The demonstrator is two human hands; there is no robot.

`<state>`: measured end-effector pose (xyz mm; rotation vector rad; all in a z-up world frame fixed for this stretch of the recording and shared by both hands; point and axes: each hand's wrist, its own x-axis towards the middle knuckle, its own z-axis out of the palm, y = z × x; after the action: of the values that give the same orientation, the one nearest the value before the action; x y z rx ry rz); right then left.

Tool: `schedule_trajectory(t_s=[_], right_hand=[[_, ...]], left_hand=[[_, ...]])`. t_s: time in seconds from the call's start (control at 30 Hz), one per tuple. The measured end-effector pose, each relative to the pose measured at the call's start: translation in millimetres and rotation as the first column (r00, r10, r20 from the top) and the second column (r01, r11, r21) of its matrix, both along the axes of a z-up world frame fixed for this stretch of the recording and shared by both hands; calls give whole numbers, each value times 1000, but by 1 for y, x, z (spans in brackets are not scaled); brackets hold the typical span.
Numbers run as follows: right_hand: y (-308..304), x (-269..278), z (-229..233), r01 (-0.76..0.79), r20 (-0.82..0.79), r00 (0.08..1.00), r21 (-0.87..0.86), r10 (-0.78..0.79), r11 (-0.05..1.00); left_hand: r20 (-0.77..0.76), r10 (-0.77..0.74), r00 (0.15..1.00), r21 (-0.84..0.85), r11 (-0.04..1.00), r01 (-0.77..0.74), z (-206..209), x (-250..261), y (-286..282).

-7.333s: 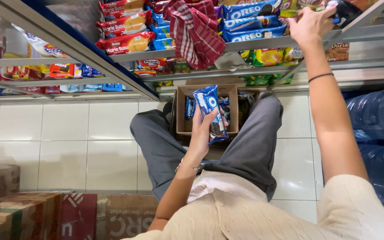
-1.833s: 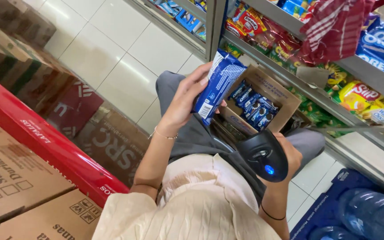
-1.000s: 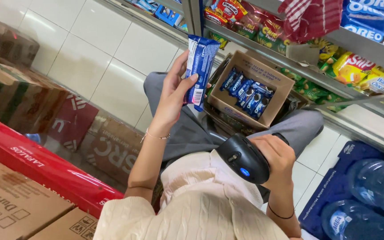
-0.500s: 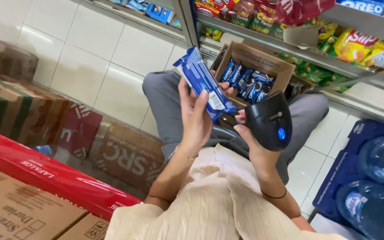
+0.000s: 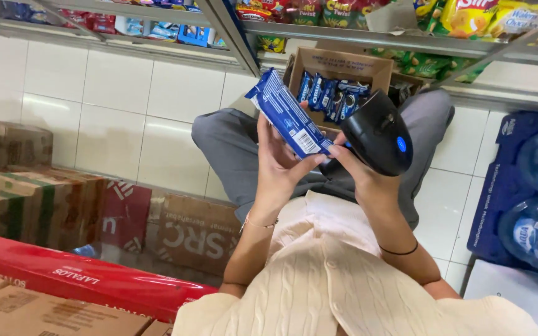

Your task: Scanning and placing snack packages onto grocery store shelves from a box.

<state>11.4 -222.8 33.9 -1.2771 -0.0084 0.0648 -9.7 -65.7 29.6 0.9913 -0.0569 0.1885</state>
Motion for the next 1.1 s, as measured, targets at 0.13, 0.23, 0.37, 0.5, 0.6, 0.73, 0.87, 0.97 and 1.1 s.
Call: schedule_trajectory(t_s=[0.13, 0.23, 0.37, 0.5, 0.6, 0.73, 0.87, 0.97, 1.1], right_hand=[[-2, -4, 5, -12, 46, 999, -34, 14, 999], [-2, -4, 5, 7, 58, 998, -50, -4, 999], [-3, -6, 7, 24, 65, 998, -80, -18, 997], [-6, -6, -1, 10, 70, 998, -73, -5, 997], [-8, -9, -5, 8, 49, 999, -37, -7, 999], [-14, -11, -8, -26, 38, 999, -82, 30, 996], [-26, -12, -15, -30, -3, 1000, -231, 31, 972], [-30, -11, -23, -6, 72, 997, -297, 29, 955], [-35, -12, -21, 44, 169, 985, -369, 20, 928]], left_hand=[[-58, -33, 998, 24, 999, 35, 5, 0, 7], [-98, -116, 988, 10, 993, 117, 2, 1, 14], [-150, -207, 967, -32, 978, 204, 0, 1, 16], [-133, -225, 965, -78, 973, 216, -5, 2, 21], [-166, -299, 940, -146, 950, 277, -8, 1, 26], [-149, -351, 925, -163, 931, 327, -14, 3, 33], [-137, -388, 911, -164, 916, 365, -8, 5, 32], [-120, -423, 898, -175, 899, 401, -23, 8, 28], [-121, -384, 915, -171, 916, 362, -29, 8, 13]])
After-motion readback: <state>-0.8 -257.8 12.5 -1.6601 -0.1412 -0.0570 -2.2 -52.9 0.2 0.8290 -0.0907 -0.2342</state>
